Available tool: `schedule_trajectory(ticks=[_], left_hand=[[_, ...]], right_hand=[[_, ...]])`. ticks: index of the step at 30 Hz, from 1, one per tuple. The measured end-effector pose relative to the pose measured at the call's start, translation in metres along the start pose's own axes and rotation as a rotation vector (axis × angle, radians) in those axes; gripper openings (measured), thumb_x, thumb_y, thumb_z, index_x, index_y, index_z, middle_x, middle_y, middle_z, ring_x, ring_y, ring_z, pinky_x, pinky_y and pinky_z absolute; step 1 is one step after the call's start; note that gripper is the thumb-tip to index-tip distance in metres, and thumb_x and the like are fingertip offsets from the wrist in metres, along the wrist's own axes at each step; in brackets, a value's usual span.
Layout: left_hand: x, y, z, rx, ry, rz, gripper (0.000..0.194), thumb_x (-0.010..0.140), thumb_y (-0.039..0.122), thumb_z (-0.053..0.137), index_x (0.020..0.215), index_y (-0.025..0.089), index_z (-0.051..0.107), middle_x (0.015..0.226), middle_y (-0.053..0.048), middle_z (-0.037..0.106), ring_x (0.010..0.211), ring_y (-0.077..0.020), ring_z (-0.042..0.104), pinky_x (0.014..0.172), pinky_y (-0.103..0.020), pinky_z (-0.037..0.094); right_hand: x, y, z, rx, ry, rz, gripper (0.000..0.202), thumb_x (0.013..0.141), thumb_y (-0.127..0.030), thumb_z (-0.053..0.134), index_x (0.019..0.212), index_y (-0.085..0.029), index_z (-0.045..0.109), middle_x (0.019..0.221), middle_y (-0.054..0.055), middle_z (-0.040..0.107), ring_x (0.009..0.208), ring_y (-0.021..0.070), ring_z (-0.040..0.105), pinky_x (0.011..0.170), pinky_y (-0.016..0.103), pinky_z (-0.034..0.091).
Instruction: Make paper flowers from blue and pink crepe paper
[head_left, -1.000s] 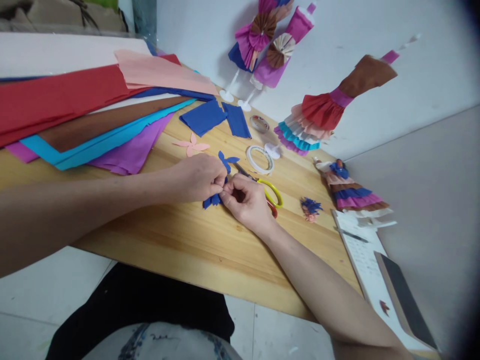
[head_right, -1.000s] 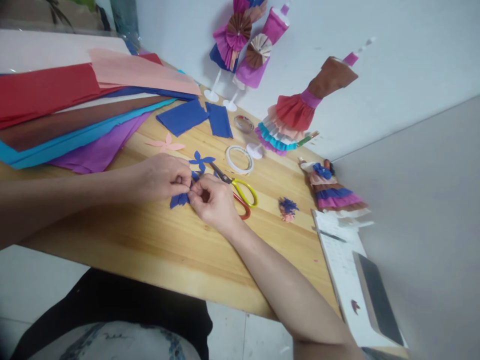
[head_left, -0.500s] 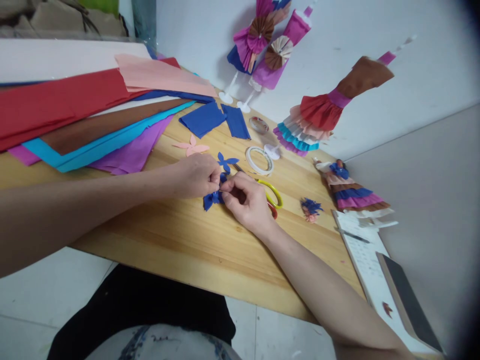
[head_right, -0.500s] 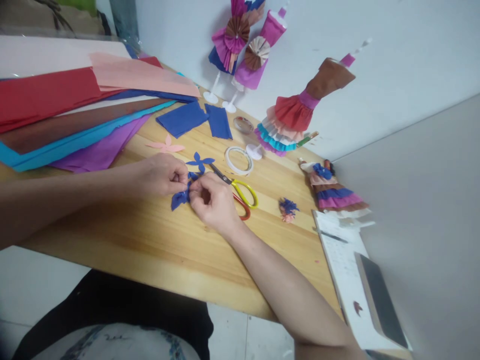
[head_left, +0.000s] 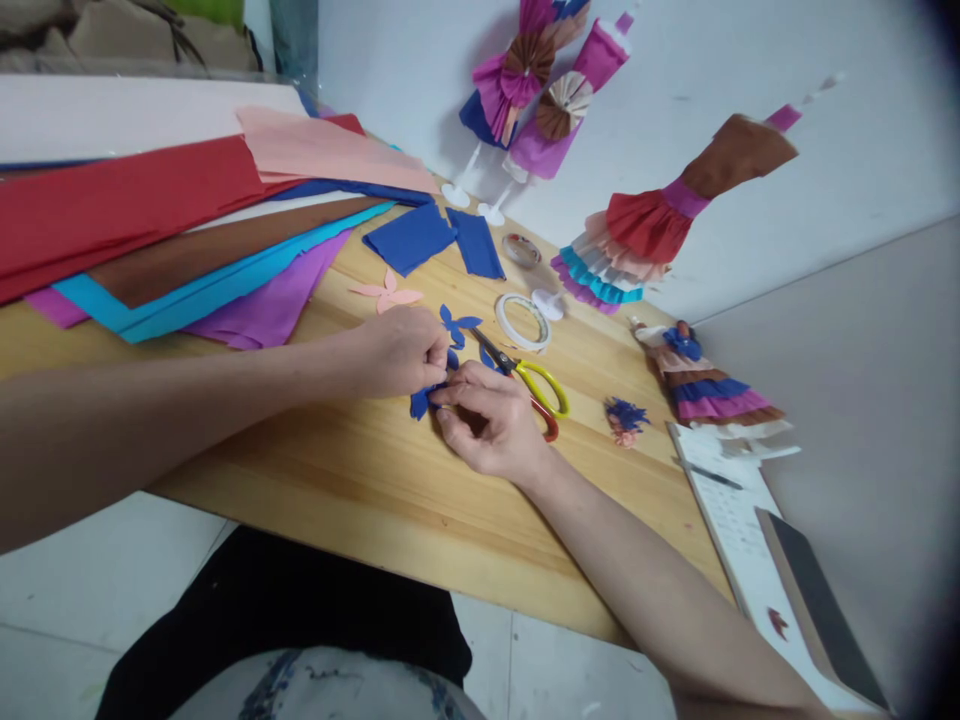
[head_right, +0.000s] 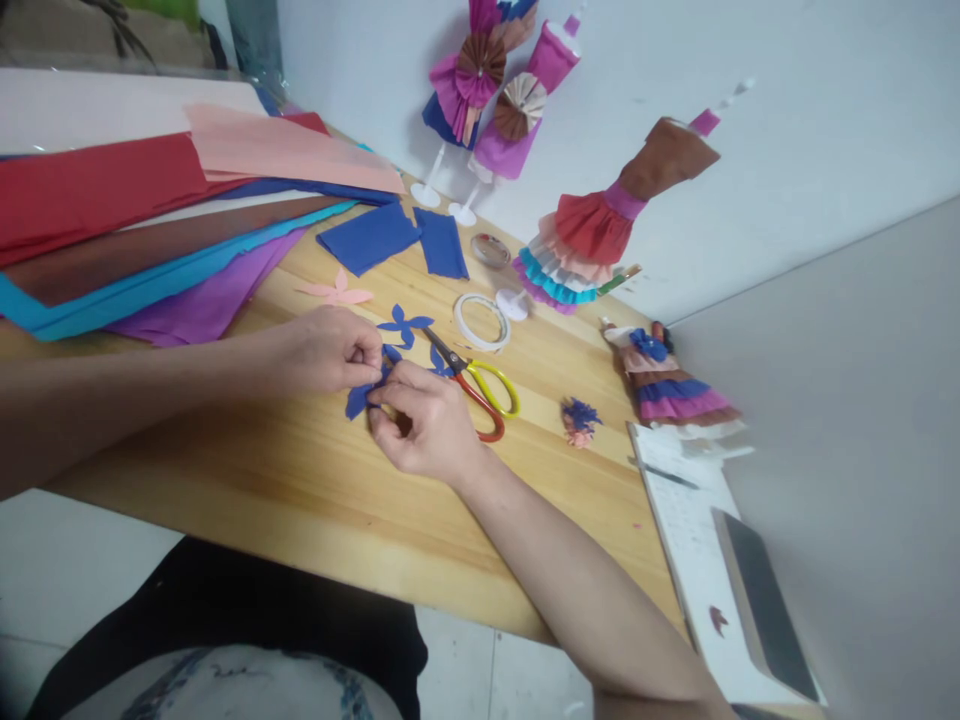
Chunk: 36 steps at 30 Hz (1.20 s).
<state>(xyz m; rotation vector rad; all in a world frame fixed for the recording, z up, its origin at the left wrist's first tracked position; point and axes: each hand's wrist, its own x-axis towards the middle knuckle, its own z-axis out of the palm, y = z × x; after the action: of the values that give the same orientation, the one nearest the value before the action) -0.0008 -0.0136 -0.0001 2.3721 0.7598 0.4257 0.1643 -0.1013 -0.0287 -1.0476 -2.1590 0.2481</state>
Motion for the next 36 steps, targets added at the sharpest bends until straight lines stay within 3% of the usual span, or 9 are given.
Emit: schedule_trajectory(ticks=[5, 11, 17, 24, 29, 36], left_hand=[[-0.0011, 0.0013, -0.0020, -0.005, -0.017, 0.000, 0.020, 0.073, 0.011, 0.054, 0.053, 0.014, 0.055, 0.052, 0.004, 0.054, 0.053, -0.0069, 0.044, 0.071, -0.024, 0.042], [-0.0017, -0.0038, -0.0003, 0.004, 0.023, 0.065, 0.020, 0.072, 0.010, 0.055, 0.054, 0.016, 0.052, 0.055, 0.004, 0.056, 0.054, -0.0081, 0.044, 0.068, -0.024, 0.040], [-0.0006, -0.0054, 0.0003, 0.048, -0.002, 0.051, 0.020, 0.072, 0.008, 0.055, 0.054, 0.015, 0.050, 0.061, 0.002, 0.059, 0.060, -0.0095, 0.048, 0.068, -0.024, 0.037], [-0.0009, -0.0038, -0.0008, 0.049, 0.008, 0.006, 0.021, 0.074, 0.010, 0.055, 0.055, 0.016, 0.051, 0.055, 0.004, 0.053, 0.055, -0.0093, 0.045, 0.069, -0.026, 0.039], [-0.0012, -0.0004, -0.0039, 0.081, -0.022, 0.020, 0.021, 0.069, 0.006, 0.055, 0.051, 0.016, 0.049, 0.053, 0.005, 0.054, 0.054, -0.0086, 0.045, 0.077, -0.027, 0.040], [-0.0014, -0.0036, -0.0008, 0.066, 0.008, 0.021, 0.020, 0.070, 0.006, 0.053, 0.053, 0.016, 0.050, 0.060, 0.001, 0.061, 0.060, -0.0103, 0.049, 0.063, -0.023, 0.036]], right_hand=[[0.0015, -0.0024, -0.0041, 0.016, -0.010, 0.023, 0.016, 0.080, -0.015, 0.055, 0.081, -0.019, 0.071, 0.072, 0.004, 0.063, 0.062, 0.0134, 0.060, 0.055, 0.027, 0.051], [0.0031, -0.0042, -0.0062, 0.008, 0.104, 0.178, 0.019, 0.078, -0.015, 0.053, 0.078, -0.020, 0.071, 0.068, 0.002, 0.060, 0.056, 0.0123, 0.054, 0.048, 0.025, 0.044], [0.0035, -0.0001, -0.0002, -0.012, 0.053, 0.153, 0.020, 0.076, -0.010, 0.053, 0.078, -0.018, 0.071, 0.072, 0.004, 0.061, 0.063, 0.0139, 0.060, 0.057, 0.027, 0.050], [0.0025, -0.0023, -0.0039, -0.013, 0.151, 0.134, 0.017, 0.079, -0.012, 0.055, 0.079, -0.018, 0.072, 0.068, 0.003, 0.060, 0.057, 0.0124, 0.055, 0.050, 0.026, 0.045], [0.0001, -0.0005, -0.0002, -0.051, 0.011, 0.002, 0.025, 0.084, -0.012, 0.052, 0.092, -0.019, 0.074, 0.076, 0.005, 0.063, 0.066, 0.0139, 0.061, 0.057, 0.026, 0.052], [-0.0021, 0.0010, -0.0003, -0.222, -0.093, -0.109, 0.027, 0.087, -0.011, 0.050, 0.094, -0.019, 0.075, 0.076, 0.005, 0.062, 0.063, 0.0135, 0.058, 0.057, 0.027, 0.049]])
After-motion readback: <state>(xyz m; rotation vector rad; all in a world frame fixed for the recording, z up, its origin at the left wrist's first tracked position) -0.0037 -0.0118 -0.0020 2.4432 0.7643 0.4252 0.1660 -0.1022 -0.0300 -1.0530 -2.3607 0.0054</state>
